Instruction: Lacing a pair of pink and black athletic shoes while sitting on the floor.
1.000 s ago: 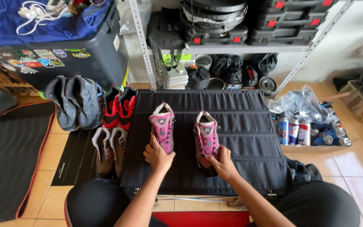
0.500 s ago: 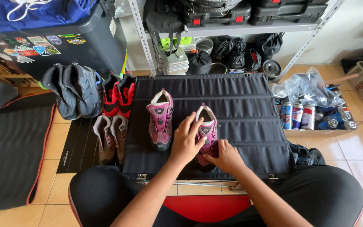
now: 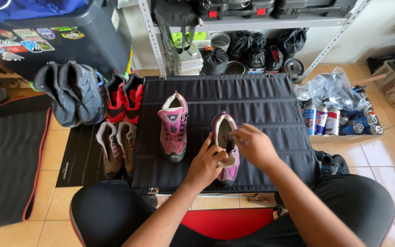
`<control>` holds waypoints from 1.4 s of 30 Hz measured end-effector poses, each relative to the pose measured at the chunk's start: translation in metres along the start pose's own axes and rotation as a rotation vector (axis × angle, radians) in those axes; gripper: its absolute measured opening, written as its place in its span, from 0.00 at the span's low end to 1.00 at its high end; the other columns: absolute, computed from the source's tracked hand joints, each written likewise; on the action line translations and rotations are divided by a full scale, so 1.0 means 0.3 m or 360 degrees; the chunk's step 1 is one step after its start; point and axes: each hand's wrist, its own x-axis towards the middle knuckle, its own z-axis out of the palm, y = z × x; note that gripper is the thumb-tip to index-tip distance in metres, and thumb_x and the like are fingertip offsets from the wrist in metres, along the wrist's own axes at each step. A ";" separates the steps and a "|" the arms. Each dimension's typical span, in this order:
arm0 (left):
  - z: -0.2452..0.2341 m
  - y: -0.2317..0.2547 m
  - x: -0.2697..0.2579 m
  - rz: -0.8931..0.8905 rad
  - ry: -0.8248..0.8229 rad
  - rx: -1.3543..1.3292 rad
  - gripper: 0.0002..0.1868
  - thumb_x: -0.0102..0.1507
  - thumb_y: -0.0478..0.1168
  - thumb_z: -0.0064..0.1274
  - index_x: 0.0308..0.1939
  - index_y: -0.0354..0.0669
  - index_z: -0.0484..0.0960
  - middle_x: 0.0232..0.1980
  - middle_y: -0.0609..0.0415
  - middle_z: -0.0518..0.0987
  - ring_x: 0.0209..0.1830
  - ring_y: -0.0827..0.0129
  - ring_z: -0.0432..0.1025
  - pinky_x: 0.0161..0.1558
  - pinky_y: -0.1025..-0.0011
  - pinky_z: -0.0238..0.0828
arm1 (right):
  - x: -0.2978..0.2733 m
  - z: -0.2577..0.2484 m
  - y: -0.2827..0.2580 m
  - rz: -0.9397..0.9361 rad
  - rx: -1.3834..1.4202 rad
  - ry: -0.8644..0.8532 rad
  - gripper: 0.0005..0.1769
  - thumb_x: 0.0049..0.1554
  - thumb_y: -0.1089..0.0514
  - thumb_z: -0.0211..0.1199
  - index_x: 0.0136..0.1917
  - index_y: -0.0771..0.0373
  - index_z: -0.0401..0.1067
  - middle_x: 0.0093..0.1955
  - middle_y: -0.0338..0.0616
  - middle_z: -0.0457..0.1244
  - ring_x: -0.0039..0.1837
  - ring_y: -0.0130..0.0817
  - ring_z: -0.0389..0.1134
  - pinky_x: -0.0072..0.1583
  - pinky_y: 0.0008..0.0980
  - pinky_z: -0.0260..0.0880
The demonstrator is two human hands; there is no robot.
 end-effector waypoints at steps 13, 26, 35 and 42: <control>0.074 -0.095 -0.043 -0.0051 0.0050 -0.0175 0.20 0.44 0.33 0.69 0.34 0.52 0.76 0.34 0.54 0.78 0.61 0.44 0.74 0.71 0.56 0.68 | 0.184 0.246 0.018 -0.0979 -0.1051 -0.0553 0.06 0.49 0.56 0.64 0.32 0.46 0.75 0.34 0.29 0.65 0.44 0.35 0.67 0.53 0.40 0.62; 0.070 -0.120 -0.036 -0.0020 0.0030 -0.0071 0.21 0.49 0.38 0.69 0.42 0.54 0.77 0.36 0.54 0.81 0.57 0.47 0.77 0.67 0.58 0.72 | 0.229 0.146 0.049 -0.1178 -0.1386 -0.1029 0.08 0.53 0.56 0.60 0.36 0.49 0.79 0.39 0.36 0.71 0.47 0.40 0.71 0.55 0.47 0.60; 0.031 -0.160 0.101 0.0030 -0.0209 0.0201 0.18 0.54 0.43 0.66 0.46 0.48 0.81 0.64 0.49 0.77 0.72 0.46 0.66 0.65 0.46 0.64 | 0.077 -0.099 0.166 -0.0032 -0.0192 -0.0389 0.17 0.60 0.57 0.52 0.63 0.50 0.66 0.49 0.41 0.58 0.46 0.63 0.69 0.42 0.54 0.72; 0.186 -0.319 0.117 -0.0028 -0.0626 0.0363 0.21 0.61 0.57 0.57 0.54 0.57 0.82 0.43 0.61 0.81 0.61 0.64 0.71 0.54 0.64 0.73 | 0.006 -0.015 0.152 0.0436 0.0459 -0.0042 0.06 0.51 0.56 0.62 0.35 0.52 0.79 0.37 0.36 0.68 0.41 0.37 0.73 0.46 0.37 0.72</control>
